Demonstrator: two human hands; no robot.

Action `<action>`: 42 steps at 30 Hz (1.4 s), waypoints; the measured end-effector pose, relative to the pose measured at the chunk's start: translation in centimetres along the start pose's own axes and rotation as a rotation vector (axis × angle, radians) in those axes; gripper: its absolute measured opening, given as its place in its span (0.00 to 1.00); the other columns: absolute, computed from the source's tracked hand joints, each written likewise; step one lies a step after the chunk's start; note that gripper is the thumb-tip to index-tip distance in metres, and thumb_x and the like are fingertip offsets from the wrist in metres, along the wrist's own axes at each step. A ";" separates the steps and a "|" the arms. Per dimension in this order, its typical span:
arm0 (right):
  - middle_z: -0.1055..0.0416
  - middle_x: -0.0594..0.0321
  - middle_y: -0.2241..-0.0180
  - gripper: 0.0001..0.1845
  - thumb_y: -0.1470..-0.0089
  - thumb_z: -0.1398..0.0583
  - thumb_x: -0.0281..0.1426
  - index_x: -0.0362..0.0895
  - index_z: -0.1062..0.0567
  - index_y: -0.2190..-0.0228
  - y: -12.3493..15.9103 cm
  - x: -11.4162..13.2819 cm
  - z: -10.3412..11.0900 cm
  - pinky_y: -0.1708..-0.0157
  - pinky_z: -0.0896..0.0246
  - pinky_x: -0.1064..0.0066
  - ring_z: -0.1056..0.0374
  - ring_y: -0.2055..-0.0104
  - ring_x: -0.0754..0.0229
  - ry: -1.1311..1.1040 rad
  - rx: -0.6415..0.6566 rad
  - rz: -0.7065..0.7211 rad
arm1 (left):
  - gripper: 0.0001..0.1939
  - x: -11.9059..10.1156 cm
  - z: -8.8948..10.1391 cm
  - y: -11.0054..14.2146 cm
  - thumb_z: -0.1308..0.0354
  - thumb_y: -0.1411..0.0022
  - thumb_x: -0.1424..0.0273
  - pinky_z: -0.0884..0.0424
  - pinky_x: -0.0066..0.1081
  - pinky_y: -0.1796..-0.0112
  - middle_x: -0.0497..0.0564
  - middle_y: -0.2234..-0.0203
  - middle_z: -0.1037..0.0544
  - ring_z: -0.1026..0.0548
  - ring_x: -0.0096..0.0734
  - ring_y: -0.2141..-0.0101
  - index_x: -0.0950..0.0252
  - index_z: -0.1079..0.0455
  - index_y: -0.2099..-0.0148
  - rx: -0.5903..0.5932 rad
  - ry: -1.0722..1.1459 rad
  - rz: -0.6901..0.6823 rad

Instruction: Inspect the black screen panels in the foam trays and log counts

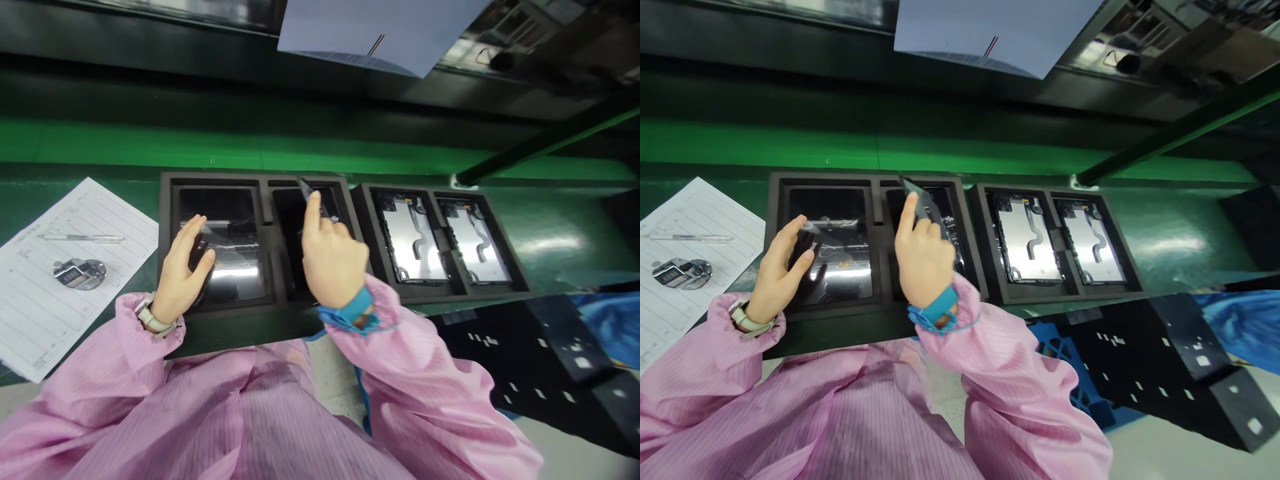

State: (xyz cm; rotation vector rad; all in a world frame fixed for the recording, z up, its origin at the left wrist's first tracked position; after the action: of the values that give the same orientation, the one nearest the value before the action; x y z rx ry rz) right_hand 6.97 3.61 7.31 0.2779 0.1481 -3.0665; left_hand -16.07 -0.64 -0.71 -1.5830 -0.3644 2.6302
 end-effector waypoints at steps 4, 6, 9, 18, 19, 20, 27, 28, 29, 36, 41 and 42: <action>0.20 0.51 0.65 0.39 0.50 0.43 0.20 0.41 0.32 0.35 0.4 -6.3 3.9 0.65 0.28 0.58 0.25 0.67 0.54 -0.289 -0.313 -0.118 | 0.34 -1.8 0.3 -0.4 0.38 0.35 0.56 0.45 0.49 0.28 0.55 0.29 0.39 0.42 0.42 0.29 0.57 0.40 0.30 0.069 0.263 0.134; 0.19 0.51 0.61 0.35 0.51 0.38 0.25 0.45 0.27 0.39 0.8 -8.9 5.4 0.62 0.28 0.57 0.24 0.66 0.55 -0.648 -0.476 -0.085 | 0.38 -3.0 -0.1 -1.1 0.36 0.37 0.55 0.45 0.49 0.28 0.54 0.28 0.40 0.44 0.43 0.28 0.54 0.42 0.30 0.153 0.410 0.183; 0.19 0.57 0.60 0.32 0.53 0.32 0.29 0.51 0.23 0.44 1.1 -9.4 5.2 0.63 0.28 0.62 0.24 0.63 0.58 -1.227 -0.560 -0.008 | 0.42 -4.4 -1.3 -2.0 0.34 0.42 0.50 0.45 0.53 0.28 0.54 0.29 0.39 0.44 0.49 0.28 0.53 0.41 0.29 0.296 0.625 0.243; 0.21 0.61 0.61 0.35 0.49 0.32 0.39 0.47 0.31 0.41 1.1 -0.5 -4.2 0.66 0.28 0.72 0.27 0.65 0.64 -1.904 0.149 -0.014 | 0.32 -2.8 -0.2 1.1 0.28 0.53 0.69 0.35 0.59 0.33 0.52 0.43 0.21 0.30 0.61 0.36 0.58 0.24 0.43 0.178 0.919 0.694; 0.22 0.62 0.63 0.33 0.48 0.33 0.41 0.47 0.31 0.43 0.8 -0.5 -4.4 0.68 0.29 0.74 0.28 0.66 0.65 -1.861 0.177 -0.011 | 0.30 -2.8 0.2 1.5 0.29 0.53 0.72 0.35 0.59 0.33 0.52 0.44 0.20 0.29 0.60 0.37 0.58 0.23 0.45 0.184 0.917 0.703; 0.24 0.63 0.64 0.31 0.46 0.34 0.44 0.47 0.31 0.44 0.3 -0.7 -4.4 0.70 0.30 0.75 0.29 0.67 0.66 -1.804 0.163 -0.019 | 0.29 -2.8 0.5 1.9 0.30 0.53 0.73 0.34 0.59 0.33 0.51 0.46 0.19 0.28 0.59 0.38 0.57 0.22 0.47 0.199 0.919 0.707; 0.32 0.65 0.71 0.12 0.38 0.41 0.40 0.45 0.29 0.67 -3.3 -1.3 -1.0 0.72 0.33 0.73 0.33 0.70 0.66 -1.360 -0.458 -0.085 | 0.22 -4.7 0.5 3.0 0.33 0.48 0.77 0.25 0.54 0.39 0.51 0.54 0.15 0.20 0.54 0.47 0.58 0.20 0.50 0.301 0.946 0.767; 0.31 0.64 0.71 0.10 0.37 0.42 0.37 0.45 0.30 0.69 -3.0 -1.1 -0.5 0.69 0.31 0.70 0.31 0.68 0.64 -1.275 -0.569 -0.090 | 0.21 -4.9 0.4 3.0 0.33 0.47 0.77 0.24 0.53 0.40 0.50 0.54 0.15 0.19 0.52 0.47 0.57 0.19 0.51 0.296 0.947 0.765; 0.29 0.62 0.69 0.09 0.37 0.42 0.34 0.45 0.30 0.69 -2.4 -1.0 0.0 0.63 0.28 0.66 0.28 0.64 0.61 -1.195 -0.675 -0.079 | 0.20 -5.1 0.4 3.0 0.33 0.47 0.77 0.24 0.51 0.40 0.49 0.54 0.15 0.19 0.51 0.47 0.57 0.19 0.52 0.285 0.947 0.762; 0.18 0.63 0.59 0.07 0.35 0.47 0.27 0.46 0.34 0.67 2.7 -2.0 1.0 0.30 0.43 0.45 0.20 0.53 0.58 -1.539 -0.182 0.834 | 0.25 -4.5 -0.4 3.0 0.23 0.56 0.70 0.20 0.31 0.63 0.49 0.67 0.15 0.17 0.39 0.64 0.63 0.22 0.54 0.185 0.923 0.800; 0.22 0.68 0.73 0.13 0.31 0.46 0.39 0.44 0.30 0.64 4.1 -3.5 1.5 0.38 0.31 0.58 0.26 0.74 0.68 -1.481 0.187 1.021 | 0.13 -4.7 -0.8 3.4 0.25 0.50 0.71 0.26 0.22 0.65 0.43 0.72 0.19 0.23 0.25 0.68 0.63 0.22 0.62 0.253 0.962 0.682; 0.23 0.68 0.72 0.15 0.32 0.46 0.43 0.43 0.29 0.59 4.2 -3.6 1.8 0.44 0.26 0.64 0.27 0.75 0.69 -1.375 0.175 0.988 | 0.12 -4.7 -0.9 3.5 0.26 0.49 0.71 0.27 0.21 0.65 0.42 0.71 0.19 0.24 0.22 0.69 0.62 0.22 0.62 0.265 0.971 0.649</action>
State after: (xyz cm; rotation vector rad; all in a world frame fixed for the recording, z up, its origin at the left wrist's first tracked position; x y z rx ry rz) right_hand 10.42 -0.60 9.36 -1.2742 -0.2500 -1.7139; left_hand -12.83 -4.65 2.16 -2.8788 0.6023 1.6746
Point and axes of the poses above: each hand's wrist, its own y-axis away from the middle knuckle, its own z-axis out of the back of the hand, x = y × z, the point moved 2 cm from there along -y, towards the middle knuckle
